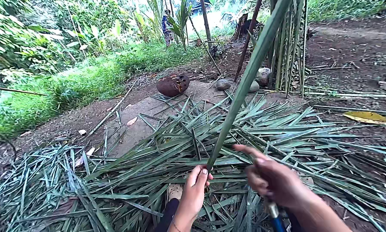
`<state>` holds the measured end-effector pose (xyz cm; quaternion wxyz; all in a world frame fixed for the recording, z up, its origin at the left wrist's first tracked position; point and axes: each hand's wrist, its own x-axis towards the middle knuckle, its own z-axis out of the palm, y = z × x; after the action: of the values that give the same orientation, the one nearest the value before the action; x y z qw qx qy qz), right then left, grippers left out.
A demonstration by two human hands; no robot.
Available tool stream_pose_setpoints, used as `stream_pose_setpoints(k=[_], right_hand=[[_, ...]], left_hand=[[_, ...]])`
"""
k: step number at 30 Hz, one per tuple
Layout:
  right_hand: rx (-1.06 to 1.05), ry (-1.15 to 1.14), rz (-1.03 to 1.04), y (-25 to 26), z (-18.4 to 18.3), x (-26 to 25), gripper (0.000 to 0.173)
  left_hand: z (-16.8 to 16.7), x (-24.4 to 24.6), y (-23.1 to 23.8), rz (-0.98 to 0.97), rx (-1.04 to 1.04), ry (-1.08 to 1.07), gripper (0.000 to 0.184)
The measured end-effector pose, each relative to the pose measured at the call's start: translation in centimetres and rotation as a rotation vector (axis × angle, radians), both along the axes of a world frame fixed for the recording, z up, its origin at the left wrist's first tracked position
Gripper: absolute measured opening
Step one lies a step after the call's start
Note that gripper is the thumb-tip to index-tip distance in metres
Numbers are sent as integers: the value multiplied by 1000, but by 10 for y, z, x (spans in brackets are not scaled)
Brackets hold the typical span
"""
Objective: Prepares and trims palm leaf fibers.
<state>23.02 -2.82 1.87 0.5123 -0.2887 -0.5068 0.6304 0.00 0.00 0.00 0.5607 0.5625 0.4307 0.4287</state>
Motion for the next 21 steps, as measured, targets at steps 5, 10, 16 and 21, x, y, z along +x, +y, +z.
stream_pose_setpoints(k=[5,10,16,21], right_hand=[[-167,-94,171,-2,-29,-41,55],[-141,18,56,-3,-37,-53,30],[-151,14,107,-4,-35,-41,36],[-194,-24,322,-6,-32,-39,39]], left_hand=[[-18,8,-12,-26,28,-109,14],[-25,16,-26,37,155,-15,23],[-26,23,-33,109,234,89,25],[-16,26,-38,43,-125,-269,33]])
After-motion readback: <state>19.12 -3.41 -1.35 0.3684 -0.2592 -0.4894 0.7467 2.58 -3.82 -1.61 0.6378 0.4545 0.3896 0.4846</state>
